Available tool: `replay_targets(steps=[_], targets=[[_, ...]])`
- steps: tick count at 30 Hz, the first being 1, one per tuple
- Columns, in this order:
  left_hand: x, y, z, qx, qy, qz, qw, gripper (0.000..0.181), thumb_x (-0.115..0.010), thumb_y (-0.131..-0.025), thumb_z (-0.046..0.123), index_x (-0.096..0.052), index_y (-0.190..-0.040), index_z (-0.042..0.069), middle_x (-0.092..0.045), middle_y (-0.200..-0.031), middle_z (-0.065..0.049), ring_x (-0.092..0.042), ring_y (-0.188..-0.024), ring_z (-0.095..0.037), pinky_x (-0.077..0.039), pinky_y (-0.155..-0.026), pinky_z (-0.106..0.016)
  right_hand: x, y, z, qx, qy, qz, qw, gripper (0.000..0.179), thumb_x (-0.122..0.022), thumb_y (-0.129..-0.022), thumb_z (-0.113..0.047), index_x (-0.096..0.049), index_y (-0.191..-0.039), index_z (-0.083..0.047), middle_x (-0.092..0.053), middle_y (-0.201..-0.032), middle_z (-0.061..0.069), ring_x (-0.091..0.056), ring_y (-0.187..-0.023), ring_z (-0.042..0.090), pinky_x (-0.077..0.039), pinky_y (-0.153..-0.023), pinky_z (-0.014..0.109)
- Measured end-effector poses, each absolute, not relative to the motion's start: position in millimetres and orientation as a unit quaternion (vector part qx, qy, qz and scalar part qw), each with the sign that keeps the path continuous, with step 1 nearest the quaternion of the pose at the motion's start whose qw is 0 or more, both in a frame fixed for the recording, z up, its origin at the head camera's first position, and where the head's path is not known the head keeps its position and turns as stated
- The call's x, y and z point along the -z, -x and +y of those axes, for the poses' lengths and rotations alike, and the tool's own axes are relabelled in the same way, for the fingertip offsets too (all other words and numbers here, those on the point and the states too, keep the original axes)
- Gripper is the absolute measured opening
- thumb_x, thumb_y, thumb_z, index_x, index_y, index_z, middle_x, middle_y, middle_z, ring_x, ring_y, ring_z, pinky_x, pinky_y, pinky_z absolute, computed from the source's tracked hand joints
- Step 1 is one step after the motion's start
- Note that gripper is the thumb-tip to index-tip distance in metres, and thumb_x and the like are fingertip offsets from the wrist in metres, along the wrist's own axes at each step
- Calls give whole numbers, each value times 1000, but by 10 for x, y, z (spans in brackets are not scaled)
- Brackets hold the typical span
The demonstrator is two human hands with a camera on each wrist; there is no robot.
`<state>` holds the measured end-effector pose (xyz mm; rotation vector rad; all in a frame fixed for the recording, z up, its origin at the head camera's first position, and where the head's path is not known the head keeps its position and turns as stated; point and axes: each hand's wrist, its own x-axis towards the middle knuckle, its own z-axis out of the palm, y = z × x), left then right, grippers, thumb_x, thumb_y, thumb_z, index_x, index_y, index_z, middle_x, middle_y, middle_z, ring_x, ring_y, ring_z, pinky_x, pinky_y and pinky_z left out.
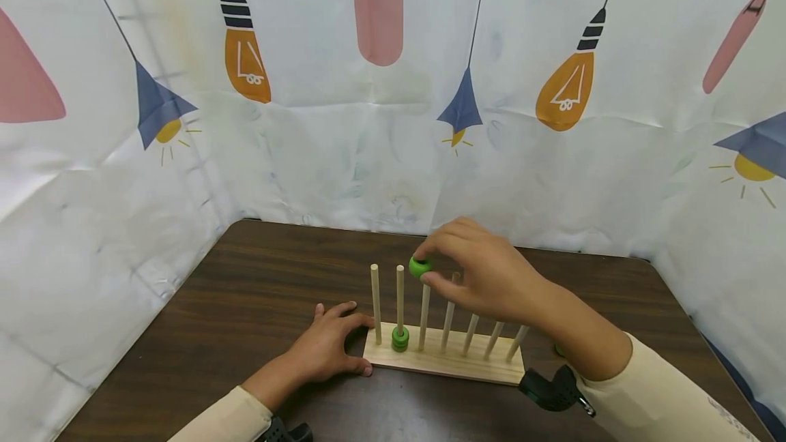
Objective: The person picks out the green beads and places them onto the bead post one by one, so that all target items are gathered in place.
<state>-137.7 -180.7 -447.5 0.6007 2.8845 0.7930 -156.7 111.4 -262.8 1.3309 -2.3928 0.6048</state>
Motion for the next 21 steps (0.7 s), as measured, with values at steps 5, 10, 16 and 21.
replay_targets(steps=[5, 10, 16, 21], targets=[[4480, 1378, -1811, -260, -198, 944, 44, 66, -93, -71, 46, -68, -128, 24, -54, -145, -17, -38, -144, -39, -10, -111, -79, 2635, 1571, 1044, -212, -468, -843, 158, 19, -79, -93, -23, -71, -110, -21, -65, -109, -12, -58, -111, 11, -54, -84, 35], [4494, 1384, -1819, -260, -199, 944, 42, 66, -93, -71, 47, -68, -128, 25, -54, -145, -17, -38, -144, -39, -11, -110, -80, 2643, 1577, 983, -219, -467, -843, 152, 19, -79, -93, -22, -71, -110, -20, -65, -110, -12, -57, -113, 11, -54, -83, 34], [4494, 1390, -1821, -261, -199, 944, 42, 66, -93, -71, 46, -68, -128, 25, -54, -145, -16, -38, -144, -38, -10, -111, -79, 2657, 1585, 938, -221, -463, -845, 153, 18, -79, -93, -23, -71, -109, -22, -65, -110, -13, -56, -114, 9, -55, -79, 32], [4479, 1383, -1815, -262, -198, 944, 43, 66, -93, -71, 47, -68, -128, 25, -54, -145, -17, -38, -144, -39, -10, -111, -79, 2659, 1594, 920, -213, -461, -847, 159, 18, -79, -93, -24, -71, -109, -23, -65, -111, -13, -57, -113, 9, -55, -74, 32]])
